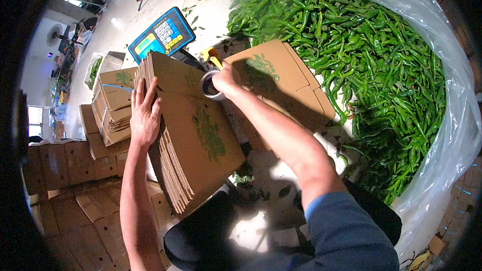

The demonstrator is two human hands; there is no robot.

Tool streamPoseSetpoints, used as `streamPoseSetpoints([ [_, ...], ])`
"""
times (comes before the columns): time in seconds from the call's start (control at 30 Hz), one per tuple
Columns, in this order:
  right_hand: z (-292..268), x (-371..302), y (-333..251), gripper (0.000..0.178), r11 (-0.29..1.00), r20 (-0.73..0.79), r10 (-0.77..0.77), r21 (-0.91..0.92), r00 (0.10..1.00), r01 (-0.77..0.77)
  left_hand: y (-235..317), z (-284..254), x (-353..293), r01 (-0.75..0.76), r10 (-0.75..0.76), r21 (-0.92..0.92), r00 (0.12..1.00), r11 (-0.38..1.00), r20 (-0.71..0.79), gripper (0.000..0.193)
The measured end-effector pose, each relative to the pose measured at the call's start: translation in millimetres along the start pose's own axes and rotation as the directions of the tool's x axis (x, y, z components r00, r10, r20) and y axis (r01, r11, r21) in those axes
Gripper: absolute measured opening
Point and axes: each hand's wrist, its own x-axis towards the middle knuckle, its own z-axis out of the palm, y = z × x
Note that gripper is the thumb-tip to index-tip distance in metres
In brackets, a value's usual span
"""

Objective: The person assembles flat cardboard boxes by folding them into shape and securing the seams with a tape dispenser. They then stack the finished boxes and secure the stack with a blue plastic tie.

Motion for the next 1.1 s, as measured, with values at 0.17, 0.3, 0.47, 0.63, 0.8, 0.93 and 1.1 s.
streamPoseSetpoints([
  [0.17, 28.1, 32.6, 13.6, 0.052, 0.987, 0.327, -0.157, 0.023, 0.932, 0.159, 7.8, 1.0, 4.4, -0.043, 0.043, -0.018, 0.999, 0.999, -0.01, 0.051],
  [0.3, 30.8, 49.3, 33.9, 0.051, 0.918, 0.445, -0.38, 0.075, 0.811, 0.389, 3.4, 1.8, 4.9, -0.079, 0.079, 0.007, 0.996, 0.997, -0.034, 0.05],
  [0.47, 20.2, 8.5, 84.3, 0.039, 0.787, 0.702, -0.362, -0.122, 0.613, 0.605, -8.2, 5.4, 6.0, -0.105, 0.105, 0.02, 0.994, 0.994, -0.032, 0.05],
  [0.63, -19.0, -60.3, 90.0, 0.049, 0.845, 0.809, -0.228, -0.112, 0.542, 0.522, -10.5, 3.6, 3.9, -0.1, 0.101, 0.021, 0.994, 0.995, -0.038, 0.048],
  [0.8, -14.4, -19.1, 76.1, 0.04, 0.698, 0.903, -0.196, -0.146, 0.383, 0.701, -11.0, 7.7, 7.4, -0.143, 0.142, 0.001, 0.988, 0.99, -0.063, 0.048],
  [0.93, -1.2, 3.4, 33.7, 0.025, 0.395, 0.933, 0.006, -0.332, 0.359, 0.856, -1.8, 7.3, 8.5, -0.162, 0.16, -0.033, 0.985, 0.986, -0.061, 0.047],
  [1.1, 6.0, 3.7, 36.6, 0.022, 0.347, 0.956, -0.037, -0.262, 0.292, 0.901, -3.9, 6.0, 7.2, -0.149, 0.146, -0.052, 0.988, 0.987, -0.058, 0.047],
])
